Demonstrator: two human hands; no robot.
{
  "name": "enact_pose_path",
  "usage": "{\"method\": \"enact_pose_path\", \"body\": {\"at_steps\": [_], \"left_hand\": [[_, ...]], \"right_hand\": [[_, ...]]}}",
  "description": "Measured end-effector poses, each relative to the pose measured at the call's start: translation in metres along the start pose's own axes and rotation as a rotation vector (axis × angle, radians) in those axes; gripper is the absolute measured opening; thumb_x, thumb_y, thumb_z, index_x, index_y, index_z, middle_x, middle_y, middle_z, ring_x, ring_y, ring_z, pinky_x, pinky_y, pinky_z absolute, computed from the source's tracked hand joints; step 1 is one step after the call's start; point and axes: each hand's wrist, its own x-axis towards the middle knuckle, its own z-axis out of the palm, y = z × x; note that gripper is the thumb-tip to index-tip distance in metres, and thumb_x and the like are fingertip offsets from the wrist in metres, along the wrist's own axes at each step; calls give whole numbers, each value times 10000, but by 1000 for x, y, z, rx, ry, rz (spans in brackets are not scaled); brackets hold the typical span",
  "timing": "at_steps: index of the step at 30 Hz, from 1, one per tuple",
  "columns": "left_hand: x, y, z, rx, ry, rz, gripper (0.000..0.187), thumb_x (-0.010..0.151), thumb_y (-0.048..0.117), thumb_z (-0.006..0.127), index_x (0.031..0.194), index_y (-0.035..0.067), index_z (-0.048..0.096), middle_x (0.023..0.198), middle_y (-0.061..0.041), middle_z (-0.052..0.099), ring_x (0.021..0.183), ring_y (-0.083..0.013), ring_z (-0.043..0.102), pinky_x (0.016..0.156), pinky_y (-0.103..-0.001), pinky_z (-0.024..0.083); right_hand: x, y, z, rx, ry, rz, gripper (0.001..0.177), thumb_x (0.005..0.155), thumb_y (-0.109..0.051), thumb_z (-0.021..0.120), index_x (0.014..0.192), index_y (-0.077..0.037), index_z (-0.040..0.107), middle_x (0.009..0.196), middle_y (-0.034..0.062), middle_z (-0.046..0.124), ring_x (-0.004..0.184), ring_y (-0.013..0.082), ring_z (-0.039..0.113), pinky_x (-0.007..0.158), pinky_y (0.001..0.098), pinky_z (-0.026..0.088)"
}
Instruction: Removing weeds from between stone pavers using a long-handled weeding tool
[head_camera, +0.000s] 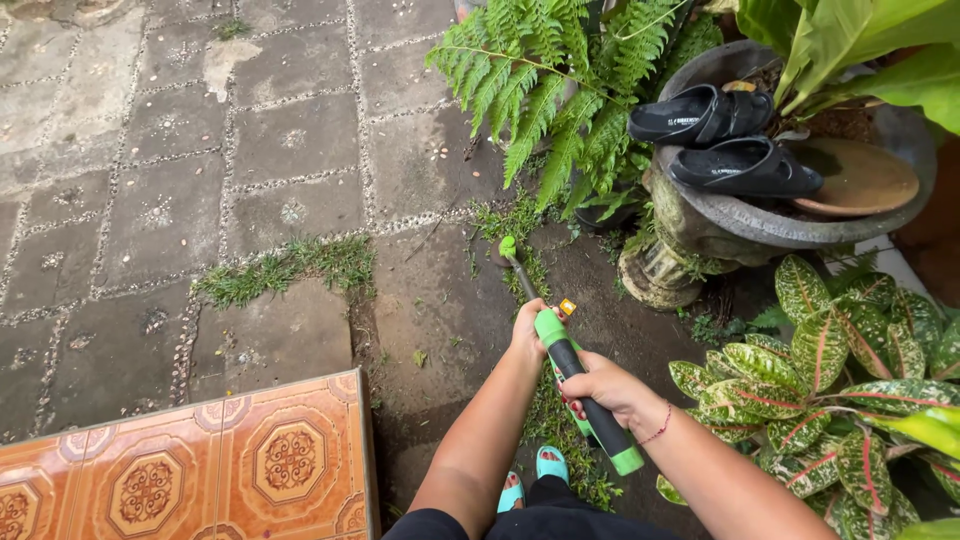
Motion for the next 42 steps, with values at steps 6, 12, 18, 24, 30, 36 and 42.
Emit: {"method": "enact_pose_path", "body": {"at_steps": [6, 12, 18, 24, 30, 36, 42], "left_hand": [[5, 2, 10, -6, 12, 9, 171, 677, -152, 496, 814, -49, 491, 615, -116, 505, 534, -252, 668, 537, -446, 599], [9, 3, 23, 15, 15, 14, 172, 667, -154, 493, 809, -56, 491, 618, -127, 509, 528, -258, 672, 529, -443, 603], [23, 5, 27, 38, -11, 22, 197, 673, -144, 503, 849, -54, 499, 626, -130, 537, 521, -250, 672, 527, -437, 617], [36, 4, 34, 22, -17, 31, 194, 675, -153, 504, 841, -55, 485, 622, -138, 538, 528, -277, 677, 528, -447, 609], [42, 6, 38, 59, -7, 26, 171, 683, -132, 514, 826, -39, 497, 606, -128, 553, 528, -270, 680, 541, -444, 611], [29, 11, 35, 118, 27, 47, 160, 672, -107, 503, 818, -45, 517, 604, -135, 575, 504, -259, 672, 538, -432, 612], [15, 16, 18, 55, 54, 57, 175, 654, -133, 496, 801, -49, 536, 613, -105, 546, 514, -231, 654, 537, -423, 592]], "right_hand": [[11, -13, -7, 1, -15, 3, 555, 642, 158, 624, 1194, 115, 579, 627, 176, 534, 406, 191, 575, 370, 350, 510], [19, -24, -12, -6, -23, 2, 559, 639, 151, 629, 1194, 116, 574, 637, 186, 555, 410, 187, 582, 368, 349, 514], [21, -36, -15, 0, -37, -9, 518, 624, 151, 612, 1138, 98, 593, 632, 180, 546, 395, 183, 565, 357, 341, 504], [29, -45, -21, 14, -33, -15, 510, 625, 149, 608, 1131, 94, 599, 635, 176, 544, 400, 182, 564, 360, 345, 504], [36, -45, -29, 39, -44, -12, 514, 622, 159, 606, 1132, 95, 595, 635, 191, 547, 390, 186, 557, 354, 344, 499], [21, -48, -21, 58, -59, 10, 483, 644, 151, 610, 1124, 100, 595, 633, 174, 531, 398, 187, 564, 357, 337, 499], [24, -27, -15, 79, -92, 15, 545, 637, 171, 610, 1176, 91, 592, 617, 176, 527, 390, 196, 570, 357, 343, 502]]}}
